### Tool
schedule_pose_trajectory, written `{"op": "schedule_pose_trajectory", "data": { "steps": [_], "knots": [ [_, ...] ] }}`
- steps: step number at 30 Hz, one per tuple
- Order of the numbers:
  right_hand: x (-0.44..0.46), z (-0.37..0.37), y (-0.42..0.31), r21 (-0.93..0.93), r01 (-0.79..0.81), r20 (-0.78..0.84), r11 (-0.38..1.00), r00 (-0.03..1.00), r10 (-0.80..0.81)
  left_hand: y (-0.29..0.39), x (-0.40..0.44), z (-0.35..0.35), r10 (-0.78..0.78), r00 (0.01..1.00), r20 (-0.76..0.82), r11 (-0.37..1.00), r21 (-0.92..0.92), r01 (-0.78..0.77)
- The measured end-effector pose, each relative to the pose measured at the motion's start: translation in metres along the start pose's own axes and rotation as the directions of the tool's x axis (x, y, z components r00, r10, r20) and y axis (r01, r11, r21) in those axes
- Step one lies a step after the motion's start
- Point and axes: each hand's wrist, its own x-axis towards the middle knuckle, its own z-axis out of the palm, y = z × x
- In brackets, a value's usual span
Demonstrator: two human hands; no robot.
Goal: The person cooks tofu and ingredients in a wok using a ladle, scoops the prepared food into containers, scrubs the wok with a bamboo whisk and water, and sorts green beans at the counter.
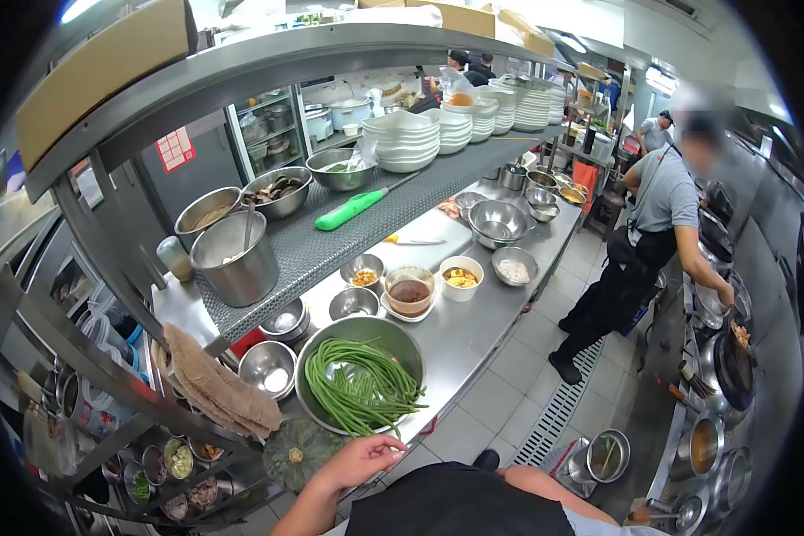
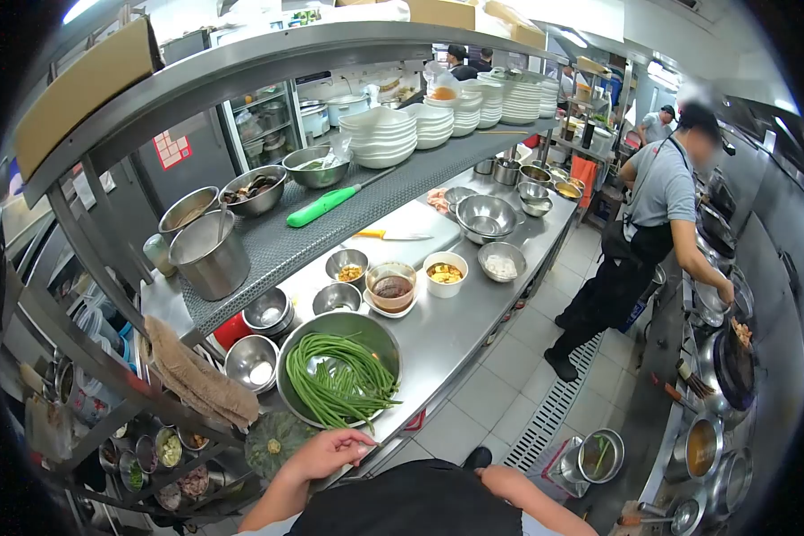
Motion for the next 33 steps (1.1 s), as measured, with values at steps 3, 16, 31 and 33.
{"op": "schedule_pose_trajectory", "data": {
  "steps": [3,16,31,33],
  "knots": [
    [0.020,-0.023,-0.002,-0.016,0.137,-0.014,0.990,0.990,-0.137,0.014,-0.004,0.001,-0.083,0.991,-0.107,0.996,-0.033,0.080],
    [0.165,-0.184,0.017,-0.292,0.395,0.216,0.871,0.914,-0.342,0.049,0.044,0.015,-0.093,0.702,-0.706,0.995,-0.034,0.097],
    [0.276,-0.268,0.082,-0.117,0.675,0.327,0.728,0.719,-0.614,0.092,0.141,0.041,-0.271,0.471,-0.839,0.604,0.232,0.762],
    [0.280,-0.275,0.083,-0.117,0.681,0.342,0.723,0.711,-0.614,0.093,0.140,0.041,-0.221,0.461,-0.860,0.597,0.254,0.761]
  ]
}}
